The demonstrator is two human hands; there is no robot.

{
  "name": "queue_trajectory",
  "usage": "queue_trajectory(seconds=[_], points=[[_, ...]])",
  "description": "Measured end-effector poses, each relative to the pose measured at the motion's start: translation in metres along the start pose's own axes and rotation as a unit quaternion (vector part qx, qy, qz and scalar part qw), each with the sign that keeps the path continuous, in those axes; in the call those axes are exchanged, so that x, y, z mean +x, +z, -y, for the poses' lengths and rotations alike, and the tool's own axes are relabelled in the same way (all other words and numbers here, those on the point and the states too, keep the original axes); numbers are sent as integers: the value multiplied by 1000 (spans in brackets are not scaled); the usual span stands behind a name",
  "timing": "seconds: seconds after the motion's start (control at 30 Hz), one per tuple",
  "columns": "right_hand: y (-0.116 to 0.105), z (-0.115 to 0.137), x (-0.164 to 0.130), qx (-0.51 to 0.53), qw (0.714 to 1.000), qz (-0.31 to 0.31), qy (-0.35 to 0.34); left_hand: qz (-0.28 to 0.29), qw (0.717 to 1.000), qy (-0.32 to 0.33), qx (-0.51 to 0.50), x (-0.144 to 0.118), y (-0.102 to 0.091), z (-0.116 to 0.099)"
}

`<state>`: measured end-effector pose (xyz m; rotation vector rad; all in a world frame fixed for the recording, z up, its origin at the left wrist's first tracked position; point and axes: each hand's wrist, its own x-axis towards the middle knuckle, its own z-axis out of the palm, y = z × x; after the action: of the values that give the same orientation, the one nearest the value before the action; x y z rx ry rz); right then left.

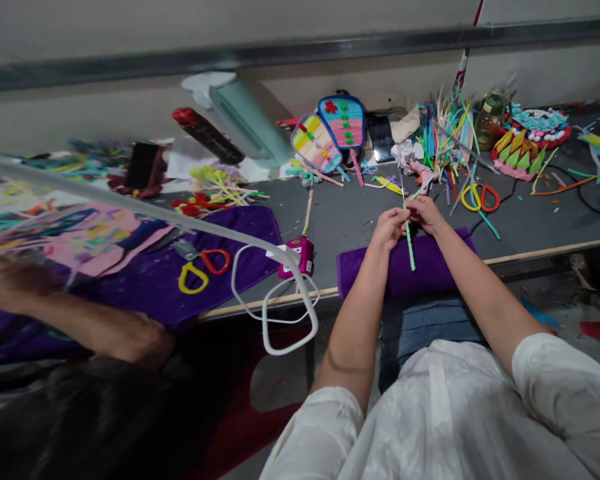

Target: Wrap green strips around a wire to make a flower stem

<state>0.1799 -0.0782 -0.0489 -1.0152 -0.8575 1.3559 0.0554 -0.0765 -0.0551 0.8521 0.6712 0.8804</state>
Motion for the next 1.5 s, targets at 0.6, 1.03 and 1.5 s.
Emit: queue_trajectory(seconds=[0.6, 1.03, 1.5], points=[[2, 5, -4, -15, 1000, 4, -16, -23, 999, 35, 32, -3, 5, -1], [2, 11, -9, 22, 998, 56, 24, 13, 999, -7, -37, -1, -2, -3], [-1, 4, 0, -41, 997, -24, -53, -79, 993, 67, 57, -3, 8, -2]])
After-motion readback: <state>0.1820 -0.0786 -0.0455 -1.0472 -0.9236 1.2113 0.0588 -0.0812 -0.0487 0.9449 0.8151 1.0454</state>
